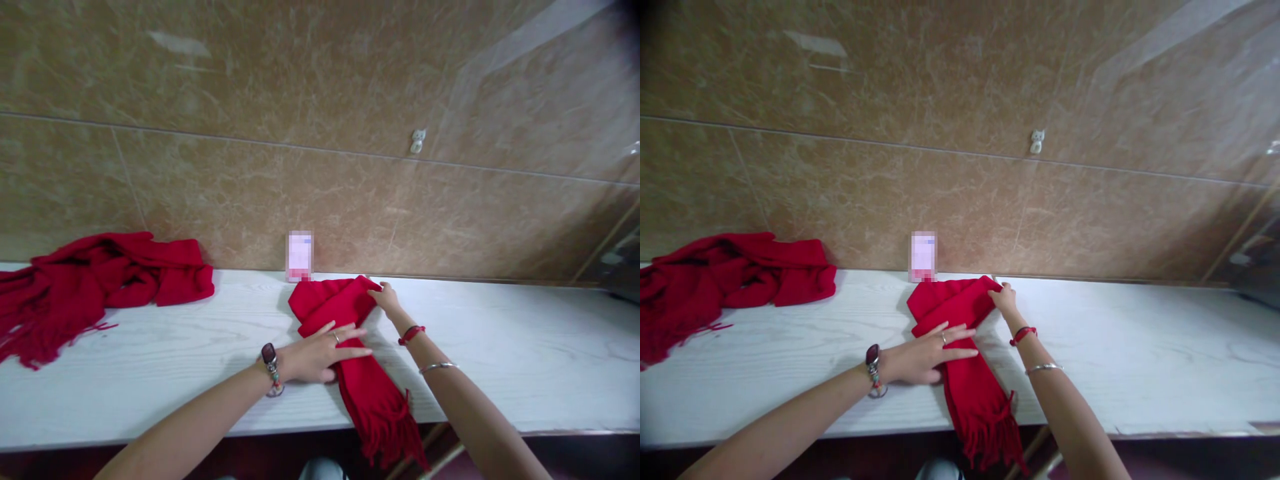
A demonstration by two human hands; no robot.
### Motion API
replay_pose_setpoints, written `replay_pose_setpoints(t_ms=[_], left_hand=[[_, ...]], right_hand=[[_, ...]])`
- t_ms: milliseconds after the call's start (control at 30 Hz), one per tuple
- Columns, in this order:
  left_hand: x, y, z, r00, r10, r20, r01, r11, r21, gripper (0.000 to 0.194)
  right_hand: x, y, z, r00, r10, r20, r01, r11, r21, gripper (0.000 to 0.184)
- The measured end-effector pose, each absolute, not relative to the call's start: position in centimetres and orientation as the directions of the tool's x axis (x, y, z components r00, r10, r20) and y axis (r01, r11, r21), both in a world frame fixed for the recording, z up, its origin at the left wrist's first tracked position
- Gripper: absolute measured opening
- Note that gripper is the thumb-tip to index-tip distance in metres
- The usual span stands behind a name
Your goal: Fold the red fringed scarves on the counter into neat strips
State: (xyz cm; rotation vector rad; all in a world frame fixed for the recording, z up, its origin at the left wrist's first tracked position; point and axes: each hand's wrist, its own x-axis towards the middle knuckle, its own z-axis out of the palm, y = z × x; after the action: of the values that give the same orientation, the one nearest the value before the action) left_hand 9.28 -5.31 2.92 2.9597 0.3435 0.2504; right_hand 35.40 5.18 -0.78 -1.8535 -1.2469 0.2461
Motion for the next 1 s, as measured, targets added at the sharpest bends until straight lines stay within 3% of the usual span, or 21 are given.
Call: replay_pose_setpoints(t_ms=[100, 200, 300, 400, 533, 700, 800, 933, 1000], left_hand=[[8.3, -3.4, 2.9, 0.895, 0.433, 0.108, 0.418, -0.898, 0.138, 0.082], [6.5, -1.0, 2.9, 0.844, 0.535, -0.014, 0.532, -0.836, 0.132, 0.083], [4.4, 1.1, 3.4, 0.820, 0.572, -0.034, 0.566, -0.800, 0.199, 0.089], [2.5, 2.4, 4.1, 0.789, 0.614, -0.010, 0.576, -0.735, 0.358, 0.087], [1.3, 3.4, 4.1, 0.718, 0.691, -0.087, 0.606, -0.559, 0.566, 0.069], [1.8, 4.5, 3.1, 0.466, 0.884, 0.031, 0.711, -0.396, 0.582, 0.049], [2.1, 4.4, 2.8, 0.377, 0.923, 0.069, 0.740, -0.346, 0.576, 0.036], [2.3, 3.9, 2.5, 0.391, 0.909, -0.145, 0.717, -0.202, 0.667, 0.050], [2.3, 4.0, 2.3, 0.385, 0.914, -0.131, 0.659, -0.172, 0.733, 0.051]], right_hand=[[33.6, 4.2, -0.4, 0.385, 0.823, 0.417, 0.771, -0.039, -0.635, 0.056], [30.9, 2.9, -0.1, 0.003, 0.871, 0.492, 0.858, 0.250, -0.449, 0.051], [28.6, 1.9, -0.1, -0.321, 0.868, 0.379, 0.847, 0.442, -0.295, 0.053], [27.7, 1.4, -0.3, -0.481, 0.846, 0.229, 0.820, 0.526, -0.223, 0.044], [27.8, 1.0, -0.6, -0.549, 0.798, 0.248, 0.757, 0.600, -0.259, 0.036], [26.9, -0.9, 0.5, -0.402, 0.814, 0.418, 0.764, 0.551, -0.337, 0.025], [25.8, -2.4, 1.3, -0.359, 0.875, 0.324, 0.732, 0.479, -0.485, 0.023], [24.8, -3.2, 1.2, -0.437, 0.881, 0.180, 0.647, 0.447, -0.618, 0.045], [24.6, -3.0, 1.0, -0.422, 0.896, 0.140, 0.579, 0.385, -0.719, 0.043]])
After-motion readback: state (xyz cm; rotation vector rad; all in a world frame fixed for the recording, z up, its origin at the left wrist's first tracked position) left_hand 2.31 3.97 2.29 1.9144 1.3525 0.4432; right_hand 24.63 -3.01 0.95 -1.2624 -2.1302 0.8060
